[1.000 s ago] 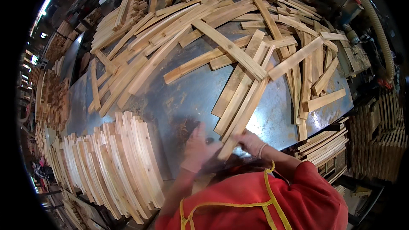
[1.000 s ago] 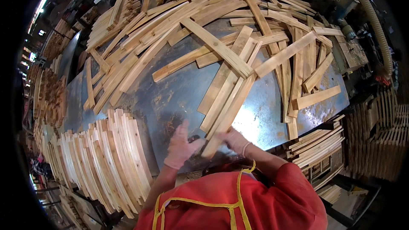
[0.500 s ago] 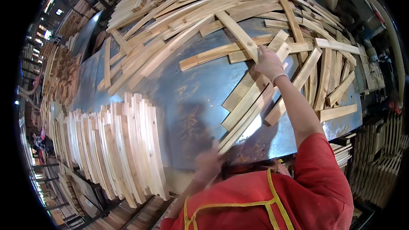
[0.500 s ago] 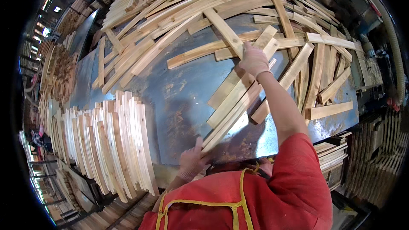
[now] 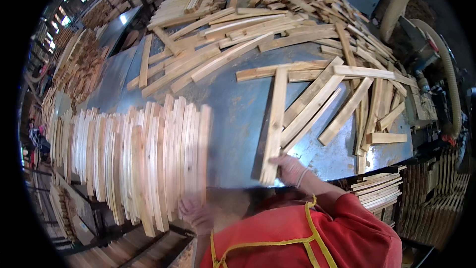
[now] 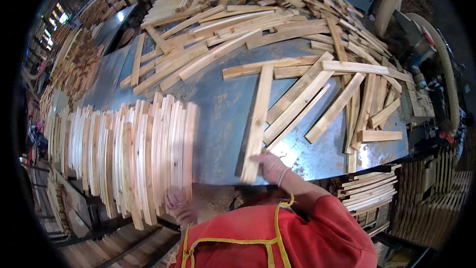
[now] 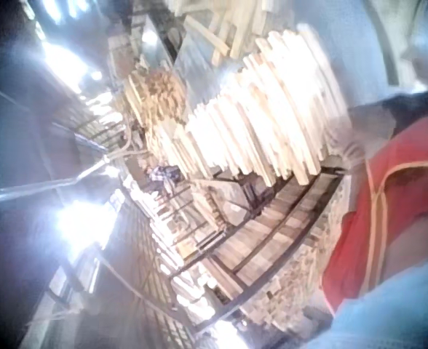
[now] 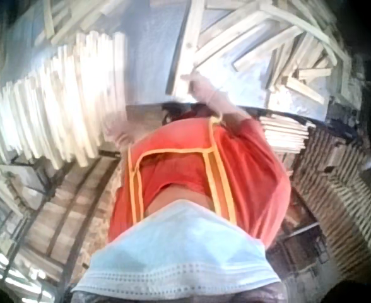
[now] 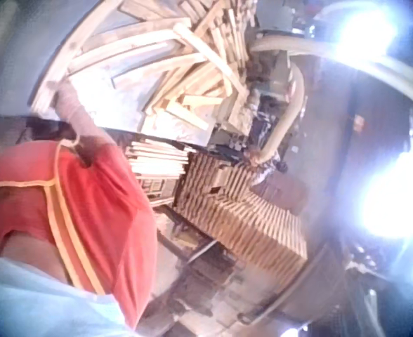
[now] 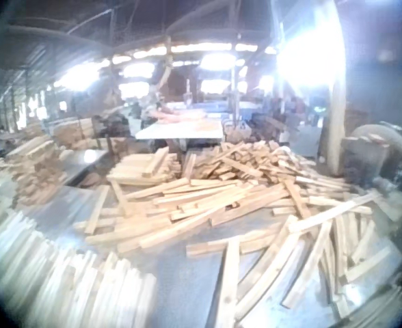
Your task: The person picks up thin wooden planks from a large pile on a metal table and stacks them neatly in a growing pile. The person handles the planks one by one or in small groups, aligning them carefully.
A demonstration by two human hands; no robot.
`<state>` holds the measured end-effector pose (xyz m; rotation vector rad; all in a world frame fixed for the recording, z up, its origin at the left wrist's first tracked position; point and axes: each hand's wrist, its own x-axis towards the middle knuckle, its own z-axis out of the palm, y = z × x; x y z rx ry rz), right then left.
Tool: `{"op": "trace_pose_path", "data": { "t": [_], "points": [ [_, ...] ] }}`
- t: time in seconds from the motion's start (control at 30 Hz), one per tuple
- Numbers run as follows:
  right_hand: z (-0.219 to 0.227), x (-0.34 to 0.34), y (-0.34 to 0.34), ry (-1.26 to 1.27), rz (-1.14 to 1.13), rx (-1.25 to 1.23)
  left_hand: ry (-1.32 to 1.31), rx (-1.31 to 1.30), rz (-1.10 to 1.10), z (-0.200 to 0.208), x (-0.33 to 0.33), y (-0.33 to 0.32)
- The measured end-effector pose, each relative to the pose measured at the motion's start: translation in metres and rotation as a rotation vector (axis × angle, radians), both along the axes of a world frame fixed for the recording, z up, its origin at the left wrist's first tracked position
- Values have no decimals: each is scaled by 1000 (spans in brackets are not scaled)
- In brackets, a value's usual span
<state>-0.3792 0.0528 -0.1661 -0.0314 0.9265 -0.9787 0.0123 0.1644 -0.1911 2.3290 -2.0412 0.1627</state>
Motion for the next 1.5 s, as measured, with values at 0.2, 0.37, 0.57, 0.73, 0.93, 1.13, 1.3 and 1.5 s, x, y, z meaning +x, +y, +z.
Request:
{"op": "trace_pose_path", "data": {
  "t": [0.2,0.37,0.57,0.73,0.93,1.13,1.3,1.5],
  "points": [
    [53,-29,-58,1127,518,-776,72,-34,-171,-14,12,-5],
    [211,-178,-250,349,-671,-949,283,126,-350,37,-61,-33],
    [68,-217,-161,1410,-501,-337,407,147,-434,46,-150,-57],
    [-19,-154,-87,1096,-347,-22,489,191,-566,50,-213,-100],
    [-28,-97,-64,376,-513,-120,439,437,-545,61,-285,-165],
    [18,-190,-67,1629,-141,-229,388,522,-482,34,-228,-146],
    [-75,-322,-59,1195,-696,194,771,373,-288,50,-159,-100],
    [-57,-166,-43,224,-548,-183,265,39,-77,41,-72,-63]
  ]
}}
